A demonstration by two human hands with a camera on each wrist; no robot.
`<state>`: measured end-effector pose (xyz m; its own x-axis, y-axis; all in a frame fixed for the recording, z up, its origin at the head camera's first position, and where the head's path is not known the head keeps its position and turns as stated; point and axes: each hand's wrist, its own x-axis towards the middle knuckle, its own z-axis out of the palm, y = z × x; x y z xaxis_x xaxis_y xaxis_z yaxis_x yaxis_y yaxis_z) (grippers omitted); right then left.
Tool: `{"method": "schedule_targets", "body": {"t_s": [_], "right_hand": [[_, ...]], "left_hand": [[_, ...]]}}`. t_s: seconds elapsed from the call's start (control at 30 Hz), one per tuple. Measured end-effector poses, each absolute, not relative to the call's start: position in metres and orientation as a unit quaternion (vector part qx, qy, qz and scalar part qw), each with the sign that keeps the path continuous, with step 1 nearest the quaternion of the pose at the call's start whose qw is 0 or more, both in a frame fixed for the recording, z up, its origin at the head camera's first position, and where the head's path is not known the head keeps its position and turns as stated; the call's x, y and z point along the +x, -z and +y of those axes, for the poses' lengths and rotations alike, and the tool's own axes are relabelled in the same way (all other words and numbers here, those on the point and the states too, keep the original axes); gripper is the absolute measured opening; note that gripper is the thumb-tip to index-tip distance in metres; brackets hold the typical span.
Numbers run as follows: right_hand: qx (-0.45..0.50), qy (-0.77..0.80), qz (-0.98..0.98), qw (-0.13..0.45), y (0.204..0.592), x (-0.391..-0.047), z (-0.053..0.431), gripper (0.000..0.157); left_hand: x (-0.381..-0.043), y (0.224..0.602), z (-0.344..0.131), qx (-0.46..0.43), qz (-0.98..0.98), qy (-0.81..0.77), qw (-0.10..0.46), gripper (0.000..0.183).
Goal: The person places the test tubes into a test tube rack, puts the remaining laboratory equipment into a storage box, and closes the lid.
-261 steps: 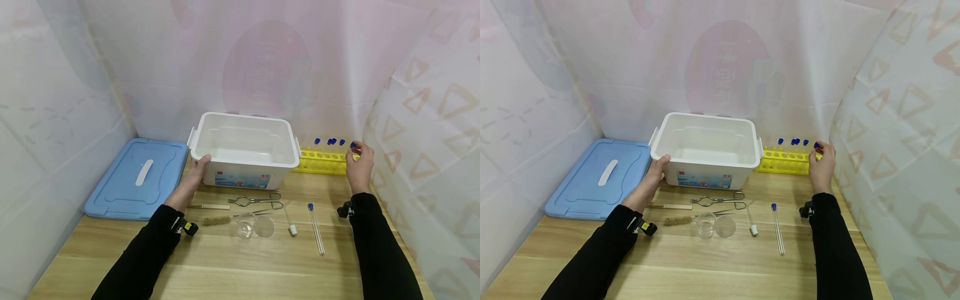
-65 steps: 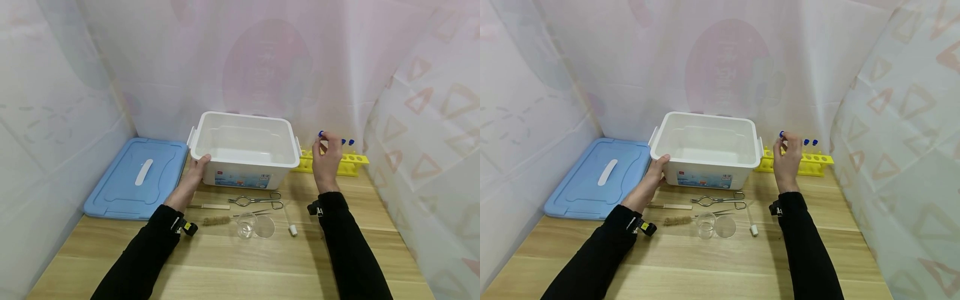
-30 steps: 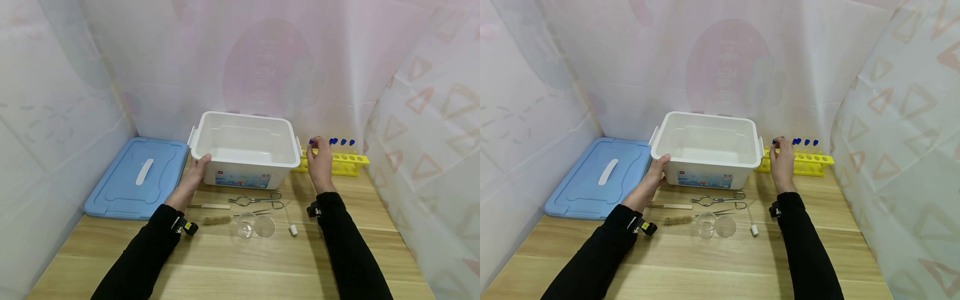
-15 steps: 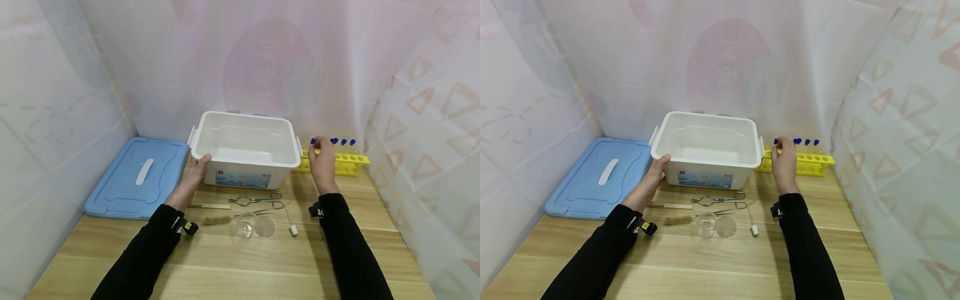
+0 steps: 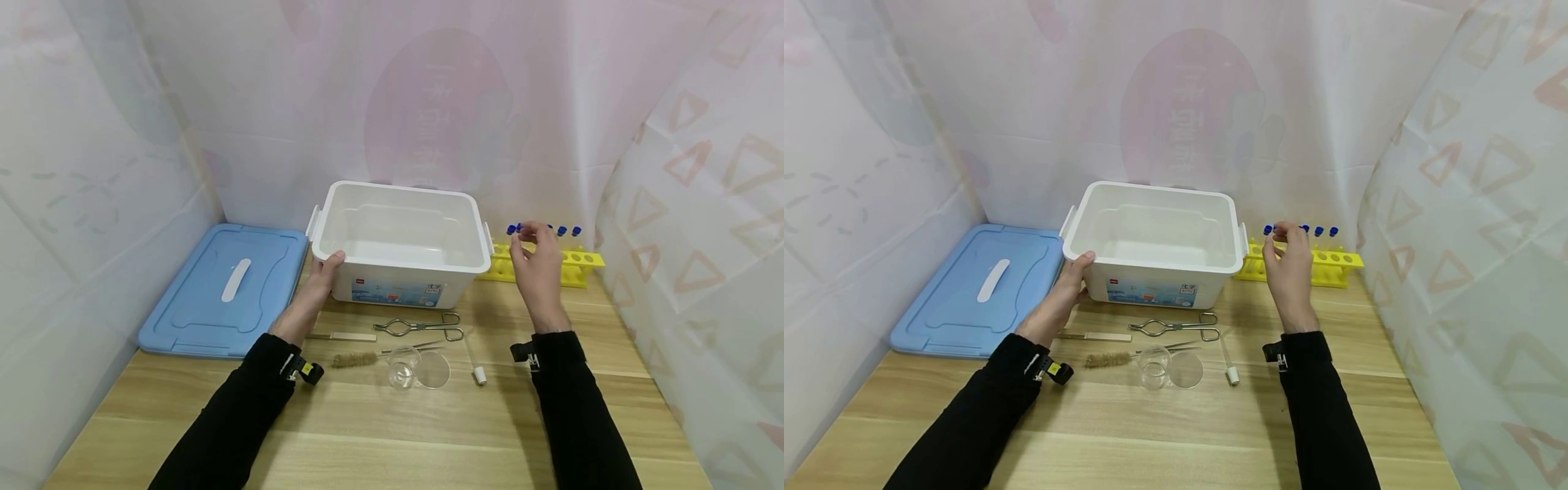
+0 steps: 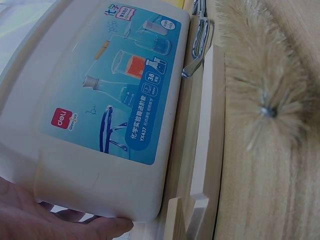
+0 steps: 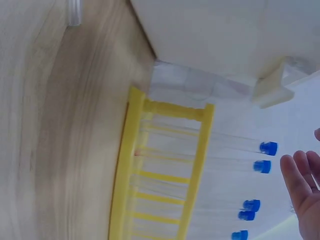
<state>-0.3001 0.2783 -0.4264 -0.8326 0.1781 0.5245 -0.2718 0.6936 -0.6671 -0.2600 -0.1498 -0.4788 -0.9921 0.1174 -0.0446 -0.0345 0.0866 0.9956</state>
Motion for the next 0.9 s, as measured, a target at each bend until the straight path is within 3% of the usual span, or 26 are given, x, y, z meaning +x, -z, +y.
{"method": "schedule_targets", "body": {"t_s": [0.9], "right_hand": [[0.138,-0.404,-0.875,0.23,0.4,-0.238,0.253,0.034]], "left_hand": [[-0.264,0.48,-0.149,0.028,0.733,-0.678,0.05,0.099]]}}
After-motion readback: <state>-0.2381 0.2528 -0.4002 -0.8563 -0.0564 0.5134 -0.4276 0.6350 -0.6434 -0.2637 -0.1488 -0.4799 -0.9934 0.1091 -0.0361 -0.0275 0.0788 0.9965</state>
